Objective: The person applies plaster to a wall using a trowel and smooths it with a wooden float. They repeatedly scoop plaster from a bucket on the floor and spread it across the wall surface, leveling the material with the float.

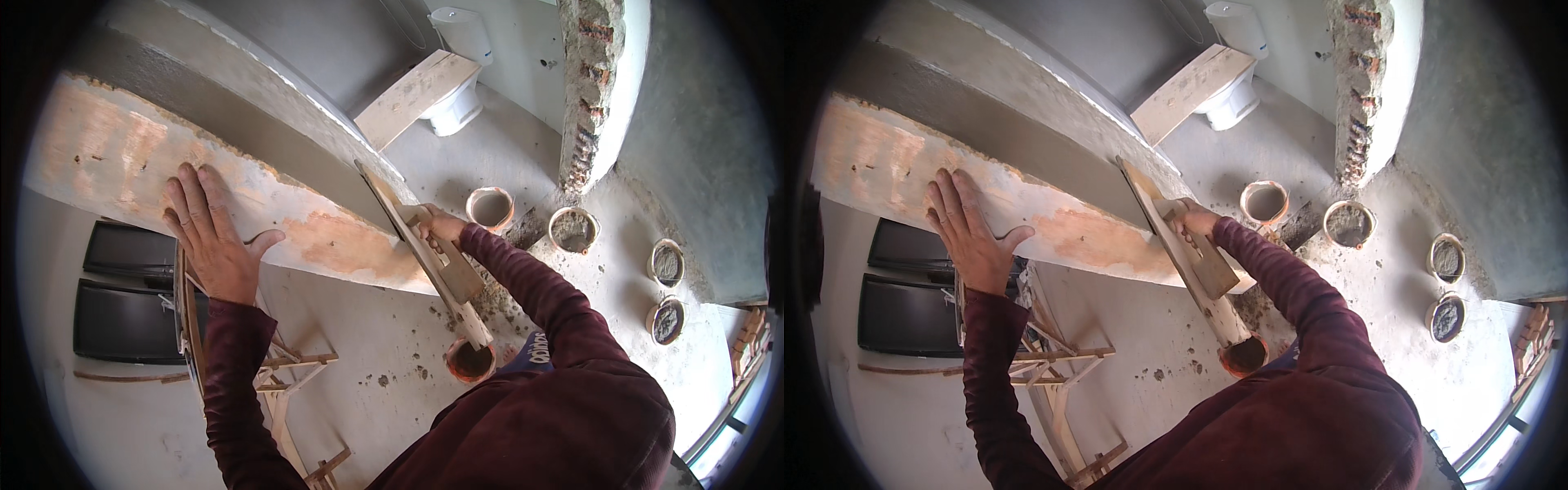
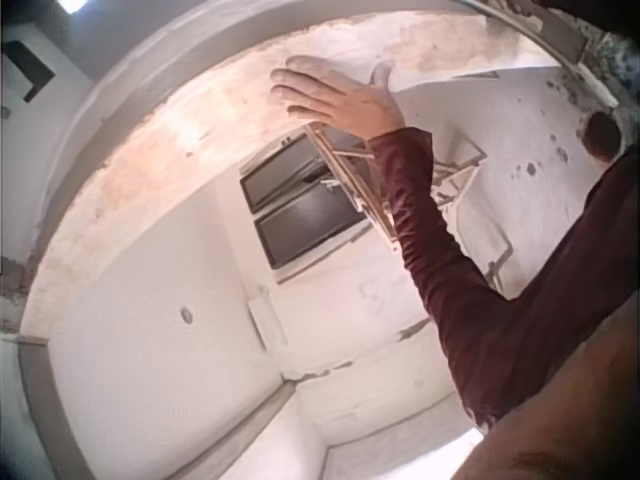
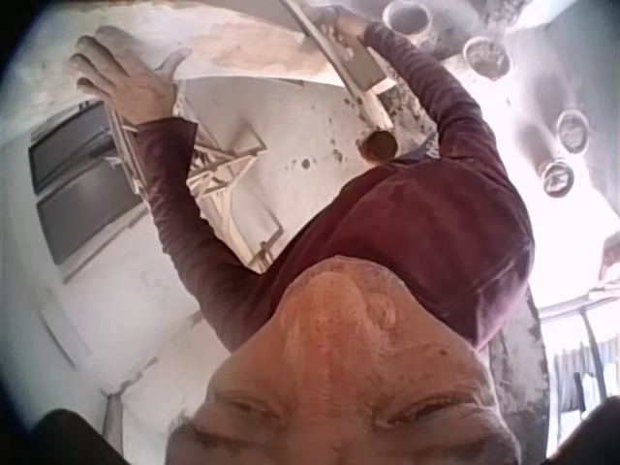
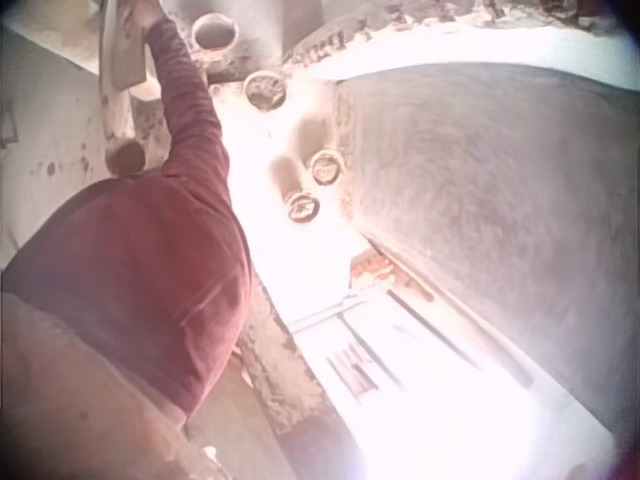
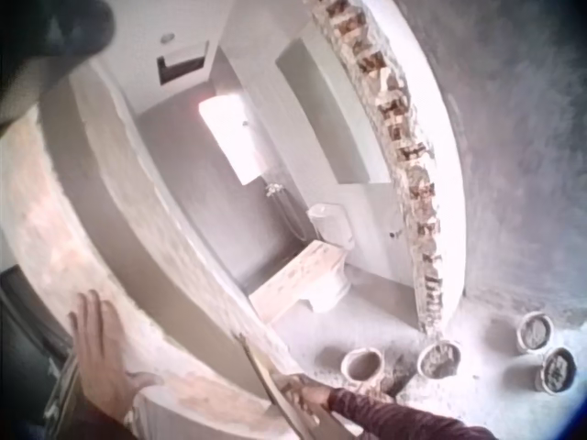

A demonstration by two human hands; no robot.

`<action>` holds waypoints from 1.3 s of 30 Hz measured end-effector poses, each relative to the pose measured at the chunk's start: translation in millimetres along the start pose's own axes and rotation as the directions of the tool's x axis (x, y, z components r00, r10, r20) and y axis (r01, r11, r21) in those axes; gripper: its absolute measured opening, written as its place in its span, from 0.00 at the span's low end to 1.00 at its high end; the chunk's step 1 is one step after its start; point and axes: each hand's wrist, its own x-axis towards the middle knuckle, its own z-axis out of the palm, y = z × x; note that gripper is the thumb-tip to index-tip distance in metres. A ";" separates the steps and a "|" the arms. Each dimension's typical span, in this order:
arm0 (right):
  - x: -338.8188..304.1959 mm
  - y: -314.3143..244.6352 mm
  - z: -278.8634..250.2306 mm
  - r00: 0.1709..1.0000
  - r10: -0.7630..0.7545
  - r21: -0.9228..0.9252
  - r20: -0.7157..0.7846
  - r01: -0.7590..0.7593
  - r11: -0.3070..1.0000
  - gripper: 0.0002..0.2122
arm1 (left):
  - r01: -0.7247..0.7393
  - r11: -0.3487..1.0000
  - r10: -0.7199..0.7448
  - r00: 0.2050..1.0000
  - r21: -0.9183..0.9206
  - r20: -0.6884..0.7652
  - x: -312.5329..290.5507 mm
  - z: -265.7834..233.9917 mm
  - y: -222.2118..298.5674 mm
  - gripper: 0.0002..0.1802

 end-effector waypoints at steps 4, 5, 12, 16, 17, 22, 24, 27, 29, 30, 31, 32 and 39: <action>-19.1 -23.8 11.2 0.999 -0.030 -0.008 0.034 0.030 1.000 0.35 | -0.001 1.000 0.001 1.000 -0.016 0.011 2.3 -3.4 -0.7 0.73; -28.6 -34.4 17.9 0.998 -0.049 -0.014 0.040 0.050 0.999 0.35 | -0.003 1.000 0.003 1.000 -0.021 0.012 3.2 -4.0 -0.7 0.73; -91.2 -110.3 71.1 0.964 -0.233 -0.024 0.131 0.238 0.971 0.34 | 0.011 0.998 -0.010 1.000 -0.065 0.019 2.5 -7.5 0.2 0.71; -137.8 -180.3 96.5 0.863 -0.445 -0.041 0.238 0.467 0.883 0.30 | -0.007 0.998 0.007 1.000 -0.061 0.008 -0.5 -5.0 -6.6 0.70; -136.6 -196.2 92.2 0.836 -0.505 -0.064 0.216 0.528 0.847 0.28 | -0.001 0.998 0.001 1.000 -0.068 0.010 -0.7 -4.4 -4.4 0.70; -124.0 -186.8 40.3 0.883 -0.470 -0.111 0.000 0.467 0.877 0.15 | 0.025 0.996 -0.025 1.000 -0.090 -0.001 3.4 -5.3 -0.3 0.70; -97.8 -130.7 27.7 0.932 -0.355 -0.156 -0.072 0.341 0.927 0.19 | 0.021 0.997 -0.020 1.000 -0.078 0.013 -2.9 0.3 -0.6 0.70; -82.3 -72.1 24.9 0.969 -0.227 -0.121 -0.098 0.215 0.969 0.20 | -0.002 0.995 0.000 1.000 -0.101 -0.013 2.5 -4.1 4.5 0.70; -79.1 -50.0 31.9 0.984 -0.163 -0.041 -0.066 0.161 0.986 0.21 | 0.004 0.996 -0.003 1.000 -0.093 0.010 1.9 -5.4 4.1 0.70; -75.8 -44.8 33.5 0.990 -0.130 -0.005 -0.050 0.130 0.991 0.21 | 0.009 0.996 -0.007 1.000 -0.092 0.021 1.9 -5.0 4.1 0.70; -68.8 -44.2 36.1 0.984 -0.175 -0.017 -0.024 0.175 0.984 0.21 | 0.011 0.996 -0.011 1.000 -0.084 0.010 3.7 -5.3 3.7 0.70; -63.2 -40.7 39.4 0.978 -0.210 -0.019 -0.004 0.209 0.978 0.22 | 0.010 0.996 -0.009 1.000 -0.085 0.010 4.9 -4.0 6.2 0.70; -21.8 -39.6 17.0 0.987 -0.163 -0.231 -0.007 0.157 0.960 0.24 | 0.006 0.999 -0.007 1.000 -0.033 -0.004 6.5 -3.8 6.7 0.70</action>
